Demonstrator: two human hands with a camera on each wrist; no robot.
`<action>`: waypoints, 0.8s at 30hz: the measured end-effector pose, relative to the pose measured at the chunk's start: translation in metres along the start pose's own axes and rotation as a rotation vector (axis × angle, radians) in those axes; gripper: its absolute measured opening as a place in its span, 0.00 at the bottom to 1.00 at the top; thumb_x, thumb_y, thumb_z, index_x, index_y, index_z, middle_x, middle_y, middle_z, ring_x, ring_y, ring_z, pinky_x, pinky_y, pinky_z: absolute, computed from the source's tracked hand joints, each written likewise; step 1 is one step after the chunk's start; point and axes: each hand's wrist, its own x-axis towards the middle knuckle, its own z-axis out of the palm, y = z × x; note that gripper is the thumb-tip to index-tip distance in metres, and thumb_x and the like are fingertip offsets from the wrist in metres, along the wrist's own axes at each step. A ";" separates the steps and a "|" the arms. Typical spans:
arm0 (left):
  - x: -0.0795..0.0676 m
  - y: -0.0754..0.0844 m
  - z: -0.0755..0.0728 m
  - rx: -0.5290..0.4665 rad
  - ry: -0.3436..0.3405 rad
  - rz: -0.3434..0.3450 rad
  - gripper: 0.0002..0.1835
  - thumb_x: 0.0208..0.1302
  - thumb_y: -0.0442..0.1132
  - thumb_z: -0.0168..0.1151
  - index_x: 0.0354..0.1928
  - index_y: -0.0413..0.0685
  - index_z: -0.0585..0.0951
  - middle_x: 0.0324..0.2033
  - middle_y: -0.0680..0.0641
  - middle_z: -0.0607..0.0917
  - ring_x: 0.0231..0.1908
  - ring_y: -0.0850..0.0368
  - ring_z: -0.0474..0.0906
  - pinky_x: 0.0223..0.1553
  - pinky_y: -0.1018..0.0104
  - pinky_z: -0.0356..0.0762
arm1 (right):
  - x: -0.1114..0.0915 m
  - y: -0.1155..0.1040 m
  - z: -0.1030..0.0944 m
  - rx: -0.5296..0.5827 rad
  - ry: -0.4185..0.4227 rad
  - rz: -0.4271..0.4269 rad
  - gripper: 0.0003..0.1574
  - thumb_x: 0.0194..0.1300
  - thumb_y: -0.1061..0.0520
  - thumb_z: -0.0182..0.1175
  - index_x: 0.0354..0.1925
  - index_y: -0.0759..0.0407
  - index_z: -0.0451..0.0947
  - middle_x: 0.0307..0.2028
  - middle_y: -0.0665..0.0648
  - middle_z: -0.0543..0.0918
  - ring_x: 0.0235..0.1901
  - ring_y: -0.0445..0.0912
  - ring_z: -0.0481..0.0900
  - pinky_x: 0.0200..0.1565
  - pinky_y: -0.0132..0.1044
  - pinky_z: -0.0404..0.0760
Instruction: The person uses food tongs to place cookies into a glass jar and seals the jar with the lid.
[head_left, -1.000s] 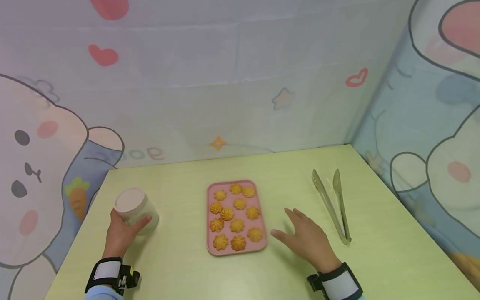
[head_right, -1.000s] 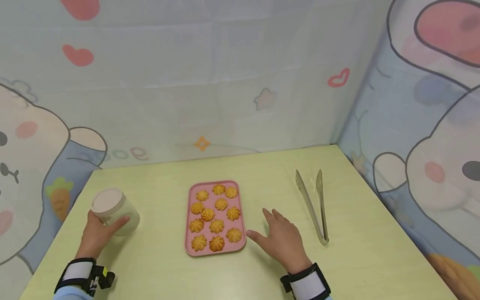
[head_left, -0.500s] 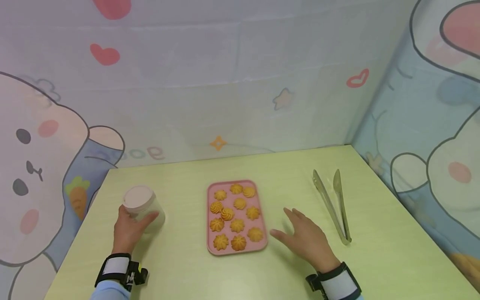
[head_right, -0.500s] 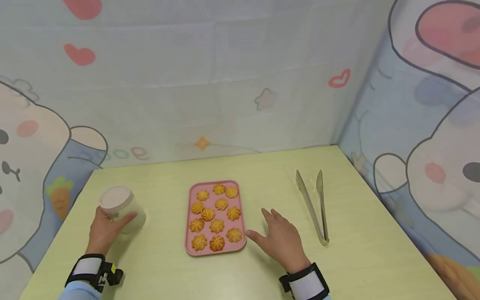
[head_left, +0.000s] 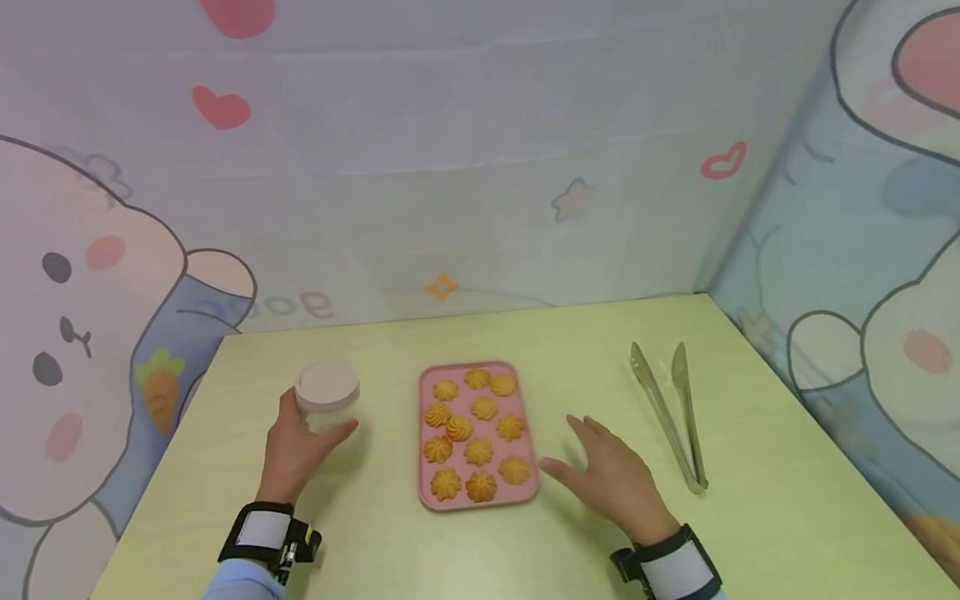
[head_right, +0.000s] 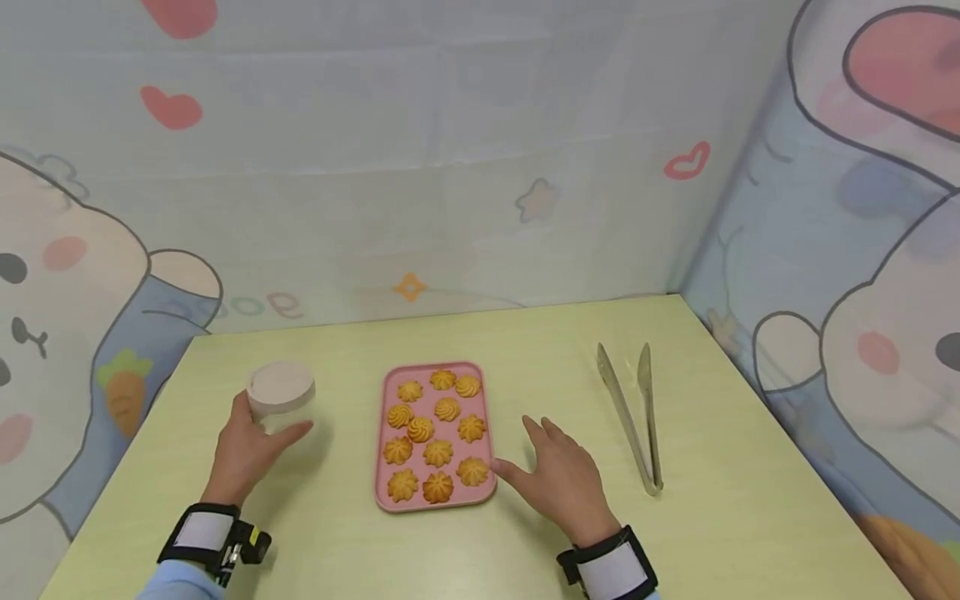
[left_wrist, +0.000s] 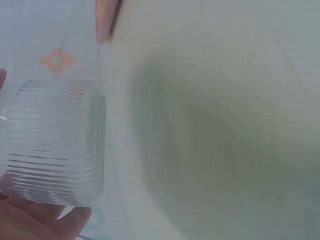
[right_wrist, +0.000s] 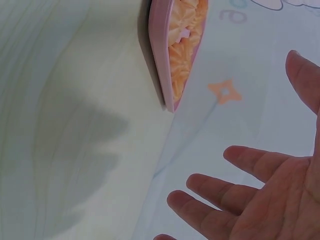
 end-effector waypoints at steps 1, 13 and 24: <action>-0.001 0.005 0.002 0.004 0.000 0.012 0.58 0.45 0.52 0.75 0.71 0.37 0.51 0.63 0.30 0.67 0.60 0.35 0.64 0.57 0.33 0.65 | 0.000 0.000 0.000 0.002 -0.001 0.002 0.54 0.59 0.27 0.53 0.68 0.64 0.63 0.65 0.74 0.66 0.61 0.66 0.64 0.54 0.67 0.68; -0.017 0.063 0.023 0.047 -0.018 0.237 0.51 0.41 0.45 0.77 0.66 0.38 0.60 0.58 0.36 0.73 0.54 0.40 0.71 0.51 0.37 0.73 | 0.003 -0.006 0.000 0.026 -0.001 0.011 0.58 0.57 0.22 0.50 0.69 0.63 0.61 0.66 0.72 0.65 0.62 0.66 0.63 0.54 0.67 0.68; -0.037 0.096 0.047 0.233 0.052 0.470 0.47 0.34 0.49 0.77 0.60 0.42 0.69 0.47 0.40 0.81 0.43 0.45 0.76 0.37 0.44 0.80 | 0.006 -0.013 -0.001 0.080 0.021 -0.018 0.56 0.59 0.25 0.51 0.70 0.62 0.59 0.67 0.72 0.64 0.63 0.66 0.62 0.55 0.68 0.67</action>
